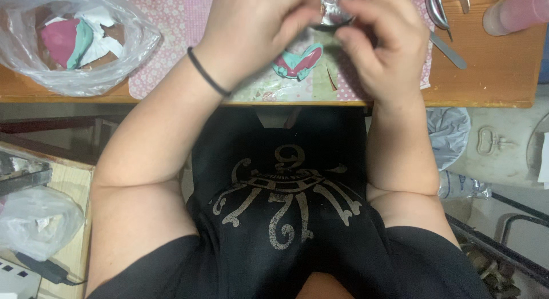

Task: The person is seated and shaping a pink clay object using a metal sculpting tool. They refine the edges and details of the clay piece, occasionally rotating it. Later, they open a drawer and retrieve a red-handled tool.

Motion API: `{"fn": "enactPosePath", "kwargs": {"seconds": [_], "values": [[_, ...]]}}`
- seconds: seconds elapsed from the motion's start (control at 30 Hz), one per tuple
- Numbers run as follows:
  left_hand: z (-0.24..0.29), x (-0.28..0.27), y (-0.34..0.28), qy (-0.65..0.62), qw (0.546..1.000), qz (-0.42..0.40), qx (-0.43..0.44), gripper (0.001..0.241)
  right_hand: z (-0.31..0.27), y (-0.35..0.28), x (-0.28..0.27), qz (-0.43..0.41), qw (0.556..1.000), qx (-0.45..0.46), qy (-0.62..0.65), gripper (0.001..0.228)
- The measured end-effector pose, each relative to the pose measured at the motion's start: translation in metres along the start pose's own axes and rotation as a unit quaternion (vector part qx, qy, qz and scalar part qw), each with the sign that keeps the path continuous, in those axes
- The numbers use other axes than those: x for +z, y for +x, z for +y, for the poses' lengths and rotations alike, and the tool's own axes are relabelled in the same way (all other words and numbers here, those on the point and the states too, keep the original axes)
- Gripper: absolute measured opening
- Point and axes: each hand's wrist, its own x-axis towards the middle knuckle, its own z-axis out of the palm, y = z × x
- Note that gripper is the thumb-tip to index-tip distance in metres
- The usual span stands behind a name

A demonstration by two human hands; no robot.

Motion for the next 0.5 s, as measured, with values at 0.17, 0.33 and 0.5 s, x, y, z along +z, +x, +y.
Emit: {"fn": "enactPosePath", "kwargs": {"seconds": [0.17,0.33,0.5], "values": [[0.001,-0.019,-0.022,-0.032,0.991,0.001,0.126,0.022,-0.012,-0.001,0.006,-0.083,0.992,-0.095,0.01,0.008],[-0.008,-0.019,-0.033,-0.022,0.99,-0.012,0.141,0.023,-0.017,0.001,0.009,-0.124,0.982,-0.135,-0.043,0.012],[-0.008,-0.02,-0.036,0.034,0.981,0.004,0.189,0.016,-0.015,-0.005,0.015,-0.113,0.98,-0.134,-0.098,0.008]]}}
